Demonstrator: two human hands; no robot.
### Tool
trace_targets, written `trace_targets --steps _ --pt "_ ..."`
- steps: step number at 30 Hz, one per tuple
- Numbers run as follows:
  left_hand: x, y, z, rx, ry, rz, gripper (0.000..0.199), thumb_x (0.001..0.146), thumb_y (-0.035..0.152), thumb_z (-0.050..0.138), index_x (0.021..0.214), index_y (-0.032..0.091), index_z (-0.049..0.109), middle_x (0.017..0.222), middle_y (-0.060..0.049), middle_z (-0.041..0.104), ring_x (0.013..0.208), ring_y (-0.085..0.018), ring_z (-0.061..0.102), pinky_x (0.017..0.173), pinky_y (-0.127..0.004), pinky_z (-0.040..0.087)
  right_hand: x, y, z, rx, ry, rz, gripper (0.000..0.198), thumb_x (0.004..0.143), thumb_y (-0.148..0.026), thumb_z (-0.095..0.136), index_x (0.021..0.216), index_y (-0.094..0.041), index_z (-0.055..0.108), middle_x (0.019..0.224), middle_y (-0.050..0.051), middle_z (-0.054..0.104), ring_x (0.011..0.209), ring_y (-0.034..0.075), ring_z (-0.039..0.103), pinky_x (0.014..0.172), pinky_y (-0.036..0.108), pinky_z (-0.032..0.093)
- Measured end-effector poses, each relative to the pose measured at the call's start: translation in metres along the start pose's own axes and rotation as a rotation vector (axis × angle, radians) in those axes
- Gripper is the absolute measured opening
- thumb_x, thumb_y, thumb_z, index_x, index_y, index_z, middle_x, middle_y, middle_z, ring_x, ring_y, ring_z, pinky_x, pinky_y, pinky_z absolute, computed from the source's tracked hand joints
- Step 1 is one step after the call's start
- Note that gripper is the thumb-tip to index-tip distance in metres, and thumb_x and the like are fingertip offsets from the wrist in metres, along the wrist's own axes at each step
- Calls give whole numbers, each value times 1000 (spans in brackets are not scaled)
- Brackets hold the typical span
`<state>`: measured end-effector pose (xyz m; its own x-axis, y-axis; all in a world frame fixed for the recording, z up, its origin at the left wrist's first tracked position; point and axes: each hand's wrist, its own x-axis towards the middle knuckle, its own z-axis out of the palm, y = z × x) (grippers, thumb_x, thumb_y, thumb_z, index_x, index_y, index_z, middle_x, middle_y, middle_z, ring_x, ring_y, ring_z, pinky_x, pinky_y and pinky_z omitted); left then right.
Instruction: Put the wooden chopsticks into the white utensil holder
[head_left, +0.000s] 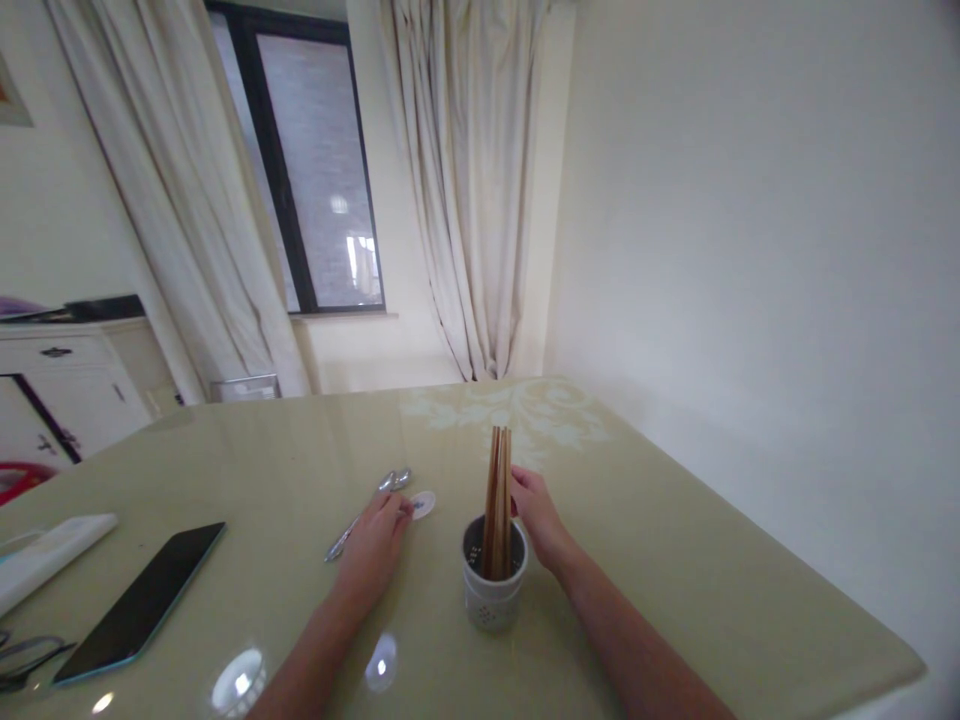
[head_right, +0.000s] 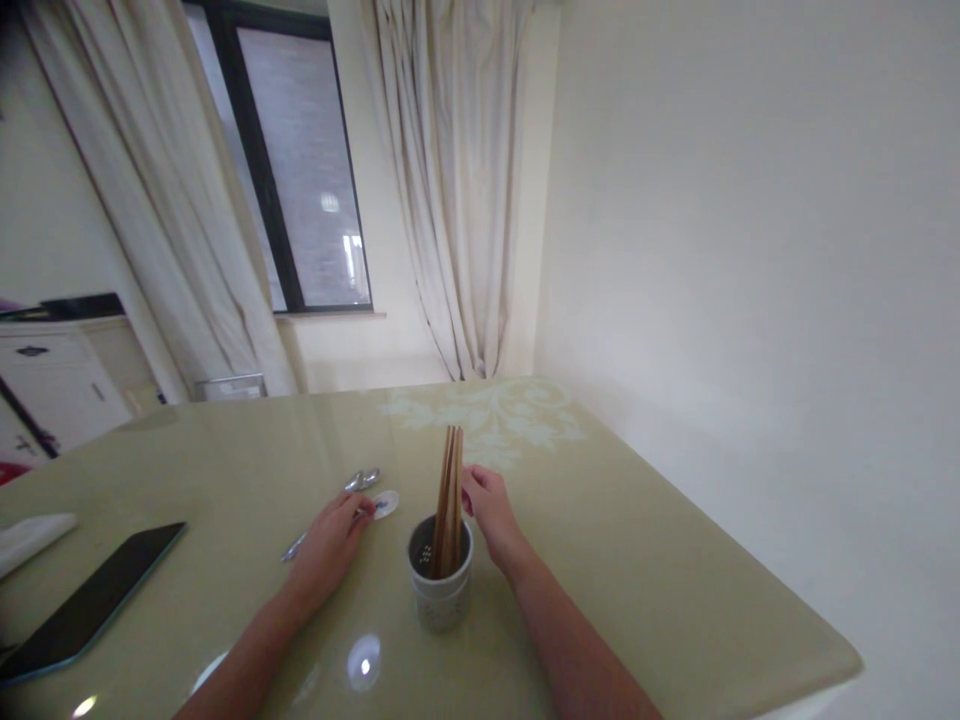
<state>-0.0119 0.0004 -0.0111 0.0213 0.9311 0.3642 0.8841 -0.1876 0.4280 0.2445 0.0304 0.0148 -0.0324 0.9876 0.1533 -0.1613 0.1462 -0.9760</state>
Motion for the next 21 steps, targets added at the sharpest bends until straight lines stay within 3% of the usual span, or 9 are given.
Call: trace_targets --steps 5,9,15,18,21 --pt "-6 31 9 -369 29 140 26 100 34 50 92 23 73 99 -8 76 96 -25 71 89 -40 58 -3 9 11 -30 -91 48 46 65 -55 91 85 -16 77 73 2 70 68 19 61 63 30 48" --pt "-9 48 10 -548 42 183 28 101 38 51 98 24 74 102 -8 76 97 -24 71 88 -38 59 -3 12 10 -31 -179 29 46 73 -59 88 84 -16 77 72 2 70 68 19 62 66 31 50" --pt "-13 53 9 -623 65 170 34 104 42 45 100 24 74 104 -9 76 102 -24 70 94 -41 57 -2 9 8 -107 -250 -39 46 79 -62 81 90 -17 78 75 3 72 71 21 65 66 31 52" --pt "-12 52 8 -626 38 105 38 106 45 41 116 23 71 114 -10 77 107 -25 71 96 -42 57 -1 1 4 -187 -178 -128 41 85 -58 75 83 -18 77 74 4 71 70 21 64 65 31 50" --pt "-7 39 3 -494 104 16 41 106 45 40 126 21 66 119 -11 77 104 -25 73 92 -42 58 4 -11 -10 -223 87 -243 40 87 -58 71 83 -19 75 71 3 69 65 19 60 62 31 47"
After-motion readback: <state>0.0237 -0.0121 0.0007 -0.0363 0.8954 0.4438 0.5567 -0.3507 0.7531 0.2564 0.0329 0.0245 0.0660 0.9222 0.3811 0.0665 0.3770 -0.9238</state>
